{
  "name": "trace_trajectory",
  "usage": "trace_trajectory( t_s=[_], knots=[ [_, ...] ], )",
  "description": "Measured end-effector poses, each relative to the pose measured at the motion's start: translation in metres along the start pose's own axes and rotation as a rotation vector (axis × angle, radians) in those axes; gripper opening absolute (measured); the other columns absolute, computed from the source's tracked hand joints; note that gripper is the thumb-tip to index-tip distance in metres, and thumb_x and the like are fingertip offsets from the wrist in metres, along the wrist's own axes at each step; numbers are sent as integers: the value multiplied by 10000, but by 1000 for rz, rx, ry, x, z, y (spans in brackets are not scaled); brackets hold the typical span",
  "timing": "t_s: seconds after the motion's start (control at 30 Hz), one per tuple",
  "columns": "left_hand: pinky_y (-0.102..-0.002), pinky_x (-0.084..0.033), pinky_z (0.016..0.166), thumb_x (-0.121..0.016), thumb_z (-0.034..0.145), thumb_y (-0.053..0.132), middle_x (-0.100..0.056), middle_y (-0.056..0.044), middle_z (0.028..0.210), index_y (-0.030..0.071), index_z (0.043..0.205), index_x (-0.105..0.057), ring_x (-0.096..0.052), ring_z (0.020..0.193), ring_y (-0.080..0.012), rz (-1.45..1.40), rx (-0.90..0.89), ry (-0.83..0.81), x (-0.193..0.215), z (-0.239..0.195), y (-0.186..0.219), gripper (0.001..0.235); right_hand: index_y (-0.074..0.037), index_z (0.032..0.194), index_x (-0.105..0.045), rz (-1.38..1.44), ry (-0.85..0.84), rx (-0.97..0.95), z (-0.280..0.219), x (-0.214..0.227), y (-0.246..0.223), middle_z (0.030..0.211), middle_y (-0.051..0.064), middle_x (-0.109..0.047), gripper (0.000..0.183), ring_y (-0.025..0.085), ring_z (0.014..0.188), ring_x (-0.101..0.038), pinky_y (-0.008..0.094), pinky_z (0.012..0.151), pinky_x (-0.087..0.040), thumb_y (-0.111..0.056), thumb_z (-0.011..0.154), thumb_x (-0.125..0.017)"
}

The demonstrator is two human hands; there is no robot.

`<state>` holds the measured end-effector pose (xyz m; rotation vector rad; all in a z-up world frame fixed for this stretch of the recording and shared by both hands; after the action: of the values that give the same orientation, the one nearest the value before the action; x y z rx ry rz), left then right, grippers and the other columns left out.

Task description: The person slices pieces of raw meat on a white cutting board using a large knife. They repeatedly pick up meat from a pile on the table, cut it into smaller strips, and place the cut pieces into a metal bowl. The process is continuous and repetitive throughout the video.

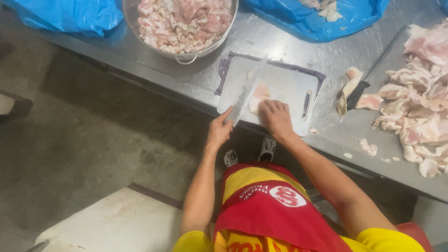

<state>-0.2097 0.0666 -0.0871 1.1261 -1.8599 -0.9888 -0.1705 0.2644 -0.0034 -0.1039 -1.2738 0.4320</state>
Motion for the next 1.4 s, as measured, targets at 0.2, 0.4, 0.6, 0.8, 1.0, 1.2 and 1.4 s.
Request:
trace_trajectory(
  t_s=[0.2,0.4,0.6,0.8,1.0,1.2,1.4],
  knots=[
    [-219,-370,391,-566,969,114,-589,17,714,228,1511,-537,-468,473,-46,-255,76,90,25,-34,24,555,-68,1281,-582,-160,-248,-70,26,-81,35,1208,167,-602,551,345,1156,-564,428,1009,-480,0,747,-702],
    [-212,-381,396,-588,969,105,-586,12,712,236,1519,-520,-473,477,-46,-375,163,188,55,-80,6,569,-19,1108,-752,312,-262,-363,116,-71,129,1032,254,-753,266,363,930,-737,463,867,-566,-57,890,-605],
    [-206,-394,399,-606,969,91,-595,6,719,230,1520,-522,-494,483,-53,-497,102,243,60,-97,7,574,-60,1161,-744,373,-444,-184,162,20,50,1087,197,-758,321,314,953,-724,419,863,-568,16,887,-594],
    [-206,-389,401,-612,964,88,-614,6,732,262,1506,-527,-486,484,-44,-433,141,213,44,-101,-11,576,-235,1342,-704,134,-724,-285,34,-37,55,1383,134,-648,489,301,1220,-656,395,1136,-551,22,949,-570],
    [-241,-442,446,-584,935,62,-663,-13,734,250,1479,-577,-488,497,-51,-247,77,93,0,-102,-26,576,-158,1468,-529,172,-313,-115,-70,-13,63,1606,113,-434,582,307,1529,-319,558,1277,-118,-108,901,-647],
    [-273,-501,517,-594,928,105,-691,-35,696,228,1455,-595,-556,517,-65,62,-25,29,-11,-97,-7,542,-77,1561,-387,136,-230,-112,-53,-21,66,1657,150,-309,651,347,1554,-224,595,1257,-101,-292,982,-594],
    [-298,-487,480,-573,925,102,-650,-48,665,233,1458,-599,-517,477,-91,18,165,-45,-17,-103,-10,550,-21,1574,-299,55,-302,-97,-33,-36,60,1681,175,-223,748,342,1570,-158,620,1243,-12,-456,1004,-511]
  ],
)
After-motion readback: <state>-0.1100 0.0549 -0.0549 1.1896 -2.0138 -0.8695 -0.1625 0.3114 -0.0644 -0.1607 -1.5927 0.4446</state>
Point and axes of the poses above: each hand's wrist, its own z-axis towards the middle knuckle, its own x-axis out of the back of the hand, y = z × x, the point moved 10 cm from there along z, towards the middle knuckle
